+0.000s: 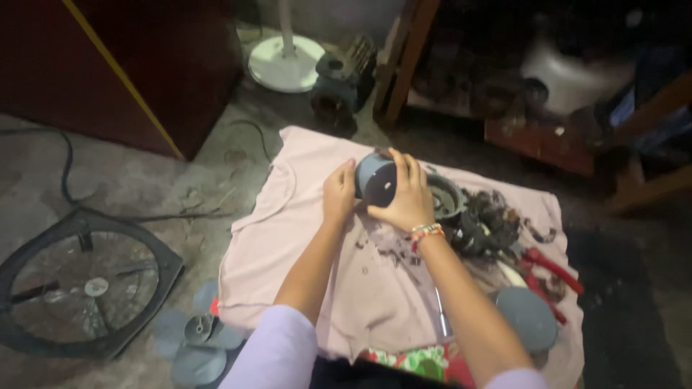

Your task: The person wipes and fits a small cylindrical metal housing onto an appliance motor assembly by hand, then uses a thin metal tool to scrape or clean the edges of the housing.

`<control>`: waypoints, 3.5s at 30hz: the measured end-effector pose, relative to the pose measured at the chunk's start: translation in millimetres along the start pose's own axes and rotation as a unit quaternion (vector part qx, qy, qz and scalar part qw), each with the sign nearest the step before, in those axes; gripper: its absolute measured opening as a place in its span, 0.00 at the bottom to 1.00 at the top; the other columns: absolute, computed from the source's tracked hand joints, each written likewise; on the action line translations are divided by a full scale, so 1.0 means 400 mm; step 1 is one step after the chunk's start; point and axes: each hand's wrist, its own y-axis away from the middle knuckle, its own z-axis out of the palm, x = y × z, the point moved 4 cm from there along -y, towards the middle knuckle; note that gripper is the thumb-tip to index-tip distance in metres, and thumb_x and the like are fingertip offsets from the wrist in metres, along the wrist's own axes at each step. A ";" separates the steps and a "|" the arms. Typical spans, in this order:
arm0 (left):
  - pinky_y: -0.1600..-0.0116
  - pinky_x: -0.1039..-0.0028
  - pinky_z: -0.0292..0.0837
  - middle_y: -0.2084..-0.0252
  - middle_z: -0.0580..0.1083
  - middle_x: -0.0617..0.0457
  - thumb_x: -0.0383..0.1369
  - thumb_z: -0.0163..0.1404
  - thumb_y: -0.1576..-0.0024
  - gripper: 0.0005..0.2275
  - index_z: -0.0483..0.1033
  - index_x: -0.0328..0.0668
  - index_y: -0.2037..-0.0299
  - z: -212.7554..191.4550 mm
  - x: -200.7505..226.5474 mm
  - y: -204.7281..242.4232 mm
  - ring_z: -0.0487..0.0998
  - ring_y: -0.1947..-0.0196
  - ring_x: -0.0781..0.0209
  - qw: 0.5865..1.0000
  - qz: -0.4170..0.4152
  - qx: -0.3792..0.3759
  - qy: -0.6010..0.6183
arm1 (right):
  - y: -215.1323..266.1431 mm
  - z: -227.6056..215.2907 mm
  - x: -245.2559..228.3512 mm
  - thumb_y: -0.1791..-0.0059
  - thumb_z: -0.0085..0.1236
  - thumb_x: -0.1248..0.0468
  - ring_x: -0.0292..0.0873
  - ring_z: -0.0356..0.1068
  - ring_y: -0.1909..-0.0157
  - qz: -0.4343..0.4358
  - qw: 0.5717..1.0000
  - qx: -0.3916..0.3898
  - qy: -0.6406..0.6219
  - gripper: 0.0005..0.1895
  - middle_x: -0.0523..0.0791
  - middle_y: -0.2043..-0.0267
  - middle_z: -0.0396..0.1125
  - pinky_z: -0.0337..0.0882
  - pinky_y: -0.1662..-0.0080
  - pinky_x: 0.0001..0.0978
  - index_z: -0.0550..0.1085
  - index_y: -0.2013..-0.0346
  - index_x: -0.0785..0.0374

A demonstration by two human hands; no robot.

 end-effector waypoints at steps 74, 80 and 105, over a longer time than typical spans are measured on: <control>0.34 0.56 0.65 0.34 0.67 0.35 0.40 0.62 0.61 0.43 0.60 0.36 0.32 0.020 0.074 0.032 0.68 0.35 0.38 0.950 0.212 -0.157 -0.165 | -0.041 0.116 0.069 0.56 0.61 0.55 0.55 0.65 0.35 -0.037 0.998 0.022 -0.048 0.29 0.55 0.39 0.68 0.60 0.35 0.44 0.74 0.43 0.66; 0.37 0.57 0.67 0.36 0.69 0.36 0.41 0.65 0.62 0.47 0.56 0.38 0.29 0.025 0.073 0.032 0.71 0.39 0.38 0.961 0.131 -0.161 -0.182 | -0.039 0.116 0.097 0.51 0.55 0.58 0.53 0.64 0.33 -0.056 0.998 -0.018 -0.037 0.25 0.54 0.36 0.67 0.57 0.32 0.47 0.74 0.41 0.65; 0.35 0.60 0.66 0.37 0.69 0.34 0.41 0.67 0.68 0.51 0.57 0.32 0.30 0.027 0.086 0.037 0.70 0.37 0.38 0.955 0.071 -0.170 -0.232 | -0.001 0.097 0.079 0.56 0.49 0.73 0.57 0.69 0.52 -0.077 0.996 0.035 -0.017 0.20 0.53 0.56 0.72 0.70 0.49 0.46 0.82 0.55 0.55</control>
